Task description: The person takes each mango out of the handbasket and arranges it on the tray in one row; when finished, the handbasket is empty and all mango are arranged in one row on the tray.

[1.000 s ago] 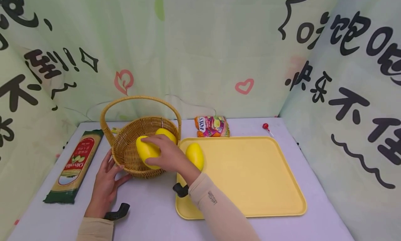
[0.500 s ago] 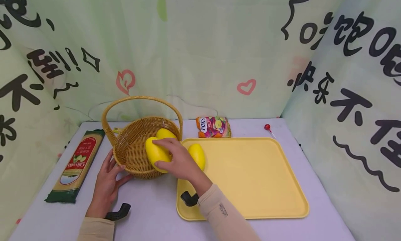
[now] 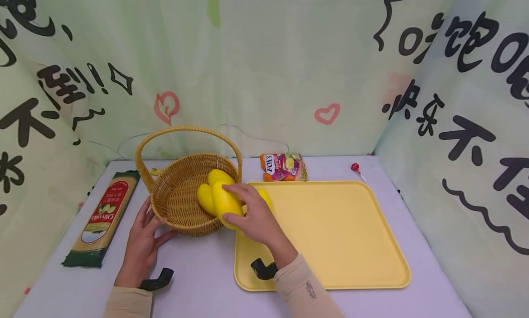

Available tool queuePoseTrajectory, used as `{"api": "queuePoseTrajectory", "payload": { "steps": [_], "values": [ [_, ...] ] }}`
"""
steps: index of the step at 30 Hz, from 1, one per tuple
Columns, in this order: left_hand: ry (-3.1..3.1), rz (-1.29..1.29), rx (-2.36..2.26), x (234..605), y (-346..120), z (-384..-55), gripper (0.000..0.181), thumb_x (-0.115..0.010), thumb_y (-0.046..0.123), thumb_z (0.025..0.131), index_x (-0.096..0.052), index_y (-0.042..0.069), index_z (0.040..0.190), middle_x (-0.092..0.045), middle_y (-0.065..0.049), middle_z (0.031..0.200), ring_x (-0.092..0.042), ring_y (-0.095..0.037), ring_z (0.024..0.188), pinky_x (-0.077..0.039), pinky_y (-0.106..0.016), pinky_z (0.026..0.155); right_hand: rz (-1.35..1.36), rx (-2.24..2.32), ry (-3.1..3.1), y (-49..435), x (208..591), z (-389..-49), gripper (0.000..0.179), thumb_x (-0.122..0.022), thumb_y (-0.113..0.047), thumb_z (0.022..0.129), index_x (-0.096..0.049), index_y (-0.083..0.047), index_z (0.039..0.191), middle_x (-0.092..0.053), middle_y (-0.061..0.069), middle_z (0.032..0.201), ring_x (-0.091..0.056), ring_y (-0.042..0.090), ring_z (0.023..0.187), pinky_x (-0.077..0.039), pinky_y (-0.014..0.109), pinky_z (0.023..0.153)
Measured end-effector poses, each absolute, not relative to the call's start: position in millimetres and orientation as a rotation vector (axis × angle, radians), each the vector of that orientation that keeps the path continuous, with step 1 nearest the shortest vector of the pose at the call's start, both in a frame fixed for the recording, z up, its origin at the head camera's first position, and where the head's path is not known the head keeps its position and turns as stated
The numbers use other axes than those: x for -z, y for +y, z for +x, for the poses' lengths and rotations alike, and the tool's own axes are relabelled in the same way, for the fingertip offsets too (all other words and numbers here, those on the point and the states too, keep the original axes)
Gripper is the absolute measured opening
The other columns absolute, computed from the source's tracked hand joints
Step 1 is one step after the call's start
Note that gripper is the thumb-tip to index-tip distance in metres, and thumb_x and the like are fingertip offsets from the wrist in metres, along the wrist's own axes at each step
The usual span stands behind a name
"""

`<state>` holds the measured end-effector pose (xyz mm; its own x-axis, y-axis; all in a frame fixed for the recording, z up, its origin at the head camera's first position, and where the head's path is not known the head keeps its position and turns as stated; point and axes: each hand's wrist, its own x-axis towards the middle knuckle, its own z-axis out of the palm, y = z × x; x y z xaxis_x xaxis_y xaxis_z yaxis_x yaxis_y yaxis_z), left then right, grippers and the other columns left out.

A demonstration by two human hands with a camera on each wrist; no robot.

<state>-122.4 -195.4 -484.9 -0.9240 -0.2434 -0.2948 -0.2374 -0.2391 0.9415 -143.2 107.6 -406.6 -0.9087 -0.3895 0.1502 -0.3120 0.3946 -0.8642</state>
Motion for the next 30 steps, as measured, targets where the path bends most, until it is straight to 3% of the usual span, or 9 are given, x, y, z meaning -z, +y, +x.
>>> {"api": "queuePoseTrajectory", "payload": {
  "steps": [18, 30],
  "values": [
    [-1.937, 0.621, 2.389, 485.0, -195.0, -122.9, 0.083, -0.058, 0.009, 0.103, -0.023, 0.053, 0.164, -0.021, 0.011, 0.177, -0.046, -0.025, 0.149, -0.06, -0.05, 0.101, -0.431, 1.672, 2.577, 152.7, 405.5, -137.4, 0.061, -0.075, -0.021, 0.095, -0.057, -0.031, 0.152, -0.048, 0.001, 0.161, -0.058, 0.035, 0.118, -0.056, 0.043, 0.09],
    [-1.929, 0.625, 2.396, 485.2, -195.0, -122.8, 0.083, -0.057, 0.008, 0.103, -0.023, 0.053, 0.164, -0.02, 0.01, 0.177, -0.046, -0.026, 0.149, -0.059, -0.051, 0.101, -0.376, 1.683, 2.631, 180.8, 396.7, -138.9, 0.063, -0.075, -0.018, 0.096, -0.055, -0.031, 0.154, -0.047, 0.002, 0.161, -0.059, 0.035, 0.119, -0.06, 0.035, 0.086]
  ]
}}
